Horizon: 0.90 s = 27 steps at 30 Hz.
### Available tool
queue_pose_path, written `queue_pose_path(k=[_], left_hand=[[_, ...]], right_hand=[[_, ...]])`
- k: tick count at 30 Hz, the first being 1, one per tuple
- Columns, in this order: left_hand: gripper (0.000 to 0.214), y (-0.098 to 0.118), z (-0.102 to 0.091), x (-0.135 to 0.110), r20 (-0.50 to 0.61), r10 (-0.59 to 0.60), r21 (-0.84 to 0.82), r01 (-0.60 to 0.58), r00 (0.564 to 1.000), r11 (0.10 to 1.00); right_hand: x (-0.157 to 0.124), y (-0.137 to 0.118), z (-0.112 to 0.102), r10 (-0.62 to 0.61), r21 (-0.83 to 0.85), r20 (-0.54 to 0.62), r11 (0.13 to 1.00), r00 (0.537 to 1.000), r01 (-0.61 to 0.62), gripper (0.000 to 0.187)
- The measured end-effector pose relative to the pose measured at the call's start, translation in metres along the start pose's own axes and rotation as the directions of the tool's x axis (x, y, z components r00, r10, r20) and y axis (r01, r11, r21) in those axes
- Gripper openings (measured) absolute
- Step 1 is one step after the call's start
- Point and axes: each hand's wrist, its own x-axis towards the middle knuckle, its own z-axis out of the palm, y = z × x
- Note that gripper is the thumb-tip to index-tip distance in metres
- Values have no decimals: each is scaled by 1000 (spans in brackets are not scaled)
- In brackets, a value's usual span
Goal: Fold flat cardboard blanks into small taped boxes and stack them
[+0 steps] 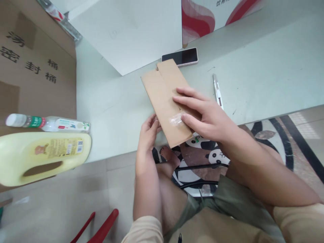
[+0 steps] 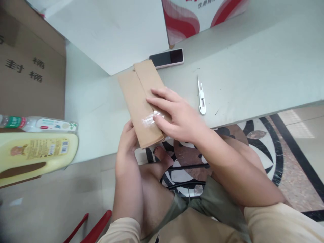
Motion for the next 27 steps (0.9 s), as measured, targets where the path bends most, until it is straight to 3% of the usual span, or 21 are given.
queue_pose_path(k=[2, 3, 4, 6, 8, 11, 14, 17, 22, 25, 27], left_hand=[[48, 0, -2, 0, -99, 173, 19, -172, 980, 985], [49, 0, -4, -1, -140, 288, 28, -287, 947, 958], [50, 1, -5, -2, -161, 411, 48, -408, 898, 912], [48, 4, -7, -7, -101, 616, 138, -602, 781, 786], [43, 7, -7, -12, 19, 718, 237, -701, 696, 673], [39, 8, 1, -17, 44, 772, 296, -746, 635, 597], [39, 6, 8, -17, -23, 793, 294, -754, 609, 588], [40, 5, 11, -16, -51, 782, 280, -742, 622, 609], [44, 3, 10, -16, -100, 758, 284, -712, 644, 642], [43, -1, 11, -14, -113, 781, 293, -731, 614, 616], [41, -2, 11, -13, -108, 802, 287, -754, 587, 591]], right_hand=[[1, 2, 6, -20, -10, 26, 1000, 999, 20, 46], [1, 3, 9, -40, -15, 36, 999, 999, 41, 46], [2, 3, 13, -66, -21, 43, 998, 997, 67, 46], [2, 4, 20, -116, -27, 46, 993, 992, 118, 45], [3, 4, 24, -139, -25, 38, 990, 990, 140, 45], [3, 5, 26, -133, -18, 26, 991, 991, 133, 43], [3, 6, 25, -143, -16, 15, 990, 990, 143, 42], [1, 4, 26, -149, -16, 7, 989, 989, 149, 42], [-4, -4, 27, -61, -103, -22, 993, 998, 58, 40], [-2, 5, 19, -34, -135, -125, 991, 992, 17, 45], [-1, 19, 11, 59, -214, -220, 971, 974, -107, 46]])
